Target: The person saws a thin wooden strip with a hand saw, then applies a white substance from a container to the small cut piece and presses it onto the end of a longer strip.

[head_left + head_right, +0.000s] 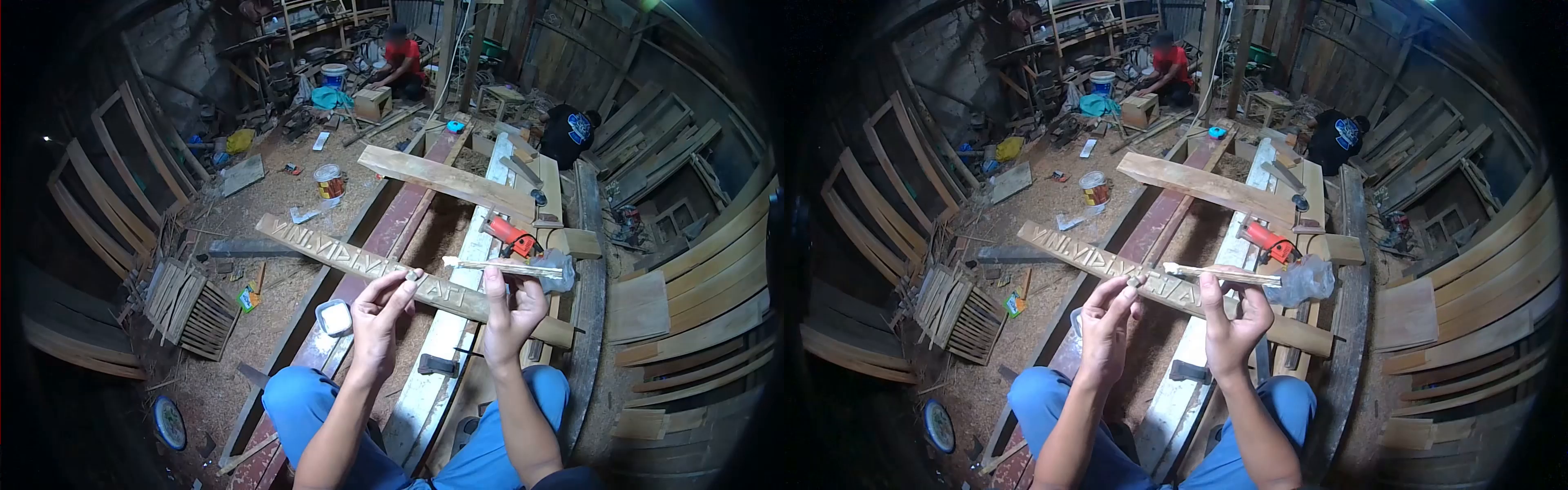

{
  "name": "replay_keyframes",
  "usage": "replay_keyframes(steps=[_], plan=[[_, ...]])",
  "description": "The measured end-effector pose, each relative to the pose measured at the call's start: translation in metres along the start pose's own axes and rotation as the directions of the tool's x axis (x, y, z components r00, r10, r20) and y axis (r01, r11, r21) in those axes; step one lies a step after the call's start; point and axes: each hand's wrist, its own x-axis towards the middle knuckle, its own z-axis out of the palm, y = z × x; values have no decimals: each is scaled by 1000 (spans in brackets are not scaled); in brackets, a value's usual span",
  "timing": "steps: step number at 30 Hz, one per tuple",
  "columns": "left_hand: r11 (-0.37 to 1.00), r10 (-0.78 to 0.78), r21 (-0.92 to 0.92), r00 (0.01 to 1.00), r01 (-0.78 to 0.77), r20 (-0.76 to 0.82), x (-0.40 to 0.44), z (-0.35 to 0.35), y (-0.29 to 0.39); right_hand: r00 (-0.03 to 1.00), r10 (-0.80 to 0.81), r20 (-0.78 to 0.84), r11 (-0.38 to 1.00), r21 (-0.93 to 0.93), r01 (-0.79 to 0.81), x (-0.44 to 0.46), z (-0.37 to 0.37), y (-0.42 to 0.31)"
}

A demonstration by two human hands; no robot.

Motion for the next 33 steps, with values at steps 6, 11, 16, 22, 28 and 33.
replay_keyframes(steps=[6,11,16,22,28,33], plan=[[999,-27,-36,995,24,-92,-10,2,-1,1000,-12,6,1000,-3,12,-1,-5,-10],[993,-20,118,1000,19,14,-12,4,0,999,14,34,1000,-13,-13,1,-11,-6],[998,-58,27,998,58,14,-6,2,-6,1000,20,-8,999,-47,-20,2,-10,1],[997,-56,50,998,54,37,-7,6,-8,998,14,-53,998,57,-11,-1,-5,-5],[997,-54,66,996,49,77,-7,10,-7,1000,-6,-4,1000,3,6,-5,-1,-6],[996,-66,62,995,62,69,-10,14,-4,1000,-14,24,999,-36,15,-9,0,-5]])
